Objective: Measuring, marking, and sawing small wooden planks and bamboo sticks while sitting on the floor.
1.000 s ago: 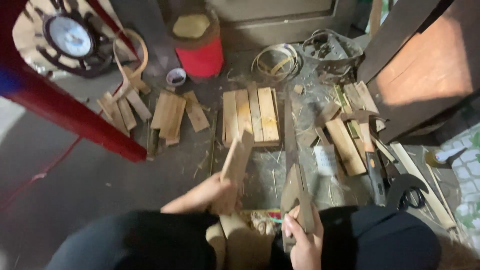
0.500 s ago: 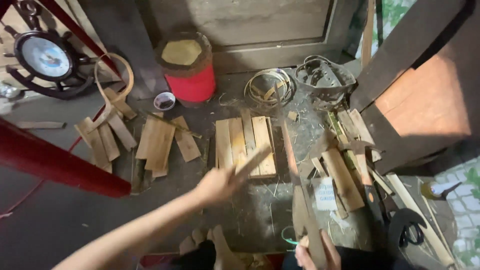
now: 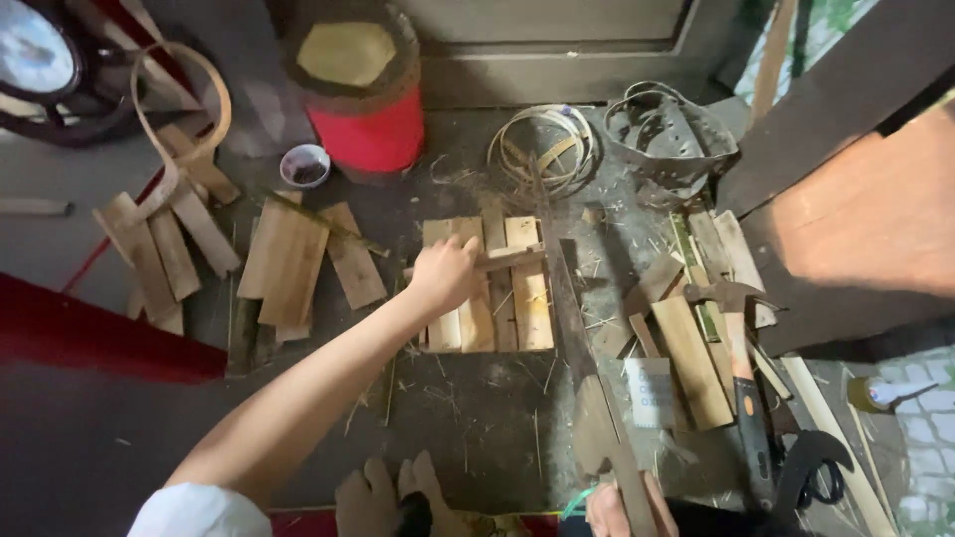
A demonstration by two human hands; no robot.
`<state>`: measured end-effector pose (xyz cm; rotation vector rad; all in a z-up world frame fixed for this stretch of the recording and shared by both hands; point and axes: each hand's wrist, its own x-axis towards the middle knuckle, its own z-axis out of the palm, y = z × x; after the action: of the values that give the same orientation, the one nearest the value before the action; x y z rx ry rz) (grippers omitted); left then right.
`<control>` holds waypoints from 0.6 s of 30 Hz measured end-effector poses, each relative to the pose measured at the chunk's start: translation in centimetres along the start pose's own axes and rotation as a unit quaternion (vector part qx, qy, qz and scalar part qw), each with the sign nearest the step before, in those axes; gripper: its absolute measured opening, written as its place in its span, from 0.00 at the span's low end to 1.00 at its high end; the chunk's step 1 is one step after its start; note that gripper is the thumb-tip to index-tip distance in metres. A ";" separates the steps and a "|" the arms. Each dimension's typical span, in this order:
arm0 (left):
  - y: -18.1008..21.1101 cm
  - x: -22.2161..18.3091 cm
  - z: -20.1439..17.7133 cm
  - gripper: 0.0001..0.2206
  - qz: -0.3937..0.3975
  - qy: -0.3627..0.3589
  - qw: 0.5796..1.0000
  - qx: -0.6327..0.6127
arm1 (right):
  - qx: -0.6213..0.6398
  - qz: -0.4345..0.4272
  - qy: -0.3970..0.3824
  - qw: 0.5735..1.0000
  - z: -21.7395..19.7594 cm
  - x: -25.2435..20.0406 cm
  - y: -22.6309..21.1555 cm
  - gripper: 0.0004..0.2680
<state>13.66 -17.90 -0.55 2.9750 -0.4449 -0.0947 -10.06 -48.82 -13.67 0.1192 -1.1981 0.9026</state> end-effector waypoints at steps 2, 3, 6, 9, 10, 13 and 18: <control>0.9 0.3 0.5 0.08 0.014 0.035 0.999 -0.004 | -0.138 -0.164 0.126 0.969 2.6 6.8 1.6 0.06; 1.1 1.2 0.8 0.08 0.023 0.033 0.999 -0.007 | -0.388 -0.148 0.489 0.767 4.8 13.7 2.5 0.09; 1.0 3.8 2.4 0.11 0.037 0.027 0.999 -0.020 | -0.559 -0.078 0.742 0.361 8.0 21.7 3.6 0.12; 1.1 3.5 2.7 0.16 0.044 0.013 0.999 -0.002 | -0.570 -0.065 0.739 0.354 8.1 22.1 3.8 0.12; 1.2 3.2 2.3 0.20 0.048 0.009 0.998 0.025 | -0.577 -0.075 0.723 0.372 8.2 21.8 3.8 0.12; 1.4 3.1 4.3 0.11 0.074 0.114 0.988 0.069 | -0.572 -0.045 0.729 0.373 8.9 21.8 3.9 0.12; 1.7 2.6 4.7 0.12 0.076 0.127 0.986 0.074 | -0.588 -0.034 0.723 0.360 9.2 22.0 3.9 0.12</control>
<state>15.27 -20.83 -5.07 3.0238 -0.6693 0.3430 -17.91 -39.22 7.06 -1.5314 0.2067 -0.3518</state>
